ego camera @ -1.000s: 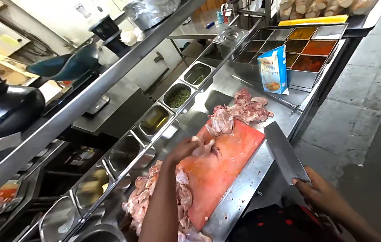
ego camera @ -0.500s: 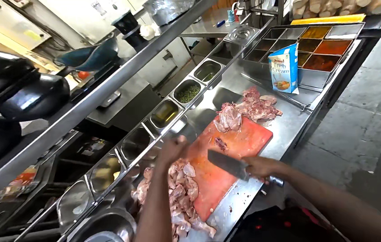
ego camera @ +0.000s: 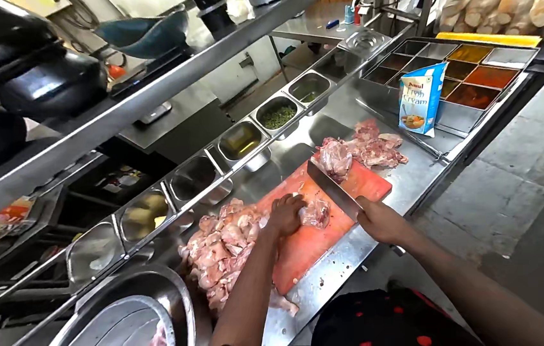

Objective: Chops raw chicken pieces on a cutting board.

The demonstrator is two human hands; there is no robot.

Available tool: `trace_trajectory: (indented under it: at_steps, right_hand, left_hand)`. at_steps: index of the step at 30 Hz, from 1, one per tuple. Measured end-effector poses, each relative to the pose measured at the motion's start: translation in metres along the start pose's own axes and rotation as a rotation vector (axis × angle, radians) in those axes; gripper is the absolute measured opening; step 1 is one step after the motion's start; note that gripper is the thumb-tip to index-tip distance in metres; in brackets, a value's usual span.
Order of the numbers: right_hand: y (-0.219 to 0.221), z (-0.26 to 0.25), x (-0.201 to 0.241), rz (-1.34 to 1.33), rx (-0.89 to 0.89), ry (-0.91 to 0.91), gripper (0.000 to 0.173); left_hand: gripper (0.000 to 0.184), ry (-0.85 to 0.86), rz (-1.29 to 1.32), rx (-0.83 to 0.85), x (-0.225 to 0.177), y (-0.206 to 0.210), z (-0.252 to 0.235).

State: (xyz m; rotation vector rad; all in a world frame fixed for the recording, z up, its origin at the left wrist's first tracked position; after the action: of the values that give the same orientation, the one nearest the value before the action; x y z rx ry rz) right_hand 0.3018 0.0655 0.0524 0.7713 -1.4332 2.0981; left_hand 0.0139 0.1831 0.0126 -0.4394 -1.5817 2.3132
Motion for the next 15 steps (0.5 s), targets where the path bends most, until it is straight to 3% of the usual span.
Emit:
trace_trajectory:
  at_steps: [4,9,12,15]
  right_hand:
    - [0.013,0.018,0.009,0.065,0.018,-0.027,0.025]
    - [0.013,0.043,0.015,-0.014,0.113,0.015,0.024]
    - [0.006,0.054,0.004,0.162,0.203,0.093,0.026]
    - [-0.002,0.056,-0.013,0.294,0.162,0.18,0.028]
  left_hand:
    - [0.051,0.006,-0.177,0.058,0.008,-0.006,0.012]
    - [0.058,-0.015,-0.114,0.09,0.007,0.0,0.034]
    - [0.056,-0.005,-0.059,0.1,0.001,-0.004,0.049]
    - [0.053,0.029,-0.099,0.069,-0.004,-0.009,0.061]
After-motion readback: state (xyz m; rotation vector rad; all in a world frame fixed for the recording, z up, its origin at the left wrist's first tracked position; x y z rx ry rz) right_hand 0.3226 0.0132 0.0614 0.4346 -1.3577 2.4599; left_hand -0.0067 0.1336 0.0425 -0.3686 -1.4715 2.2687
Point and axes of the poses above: each hand's wrist, its own z-axis away from the middle knuckle, its own y-axis out of the palm, x = y × z, the point moved 1 cm from there along -z, towards the middle knuckle, and after that the axes turned 3 degrees about -y, right-handed, at the moved point
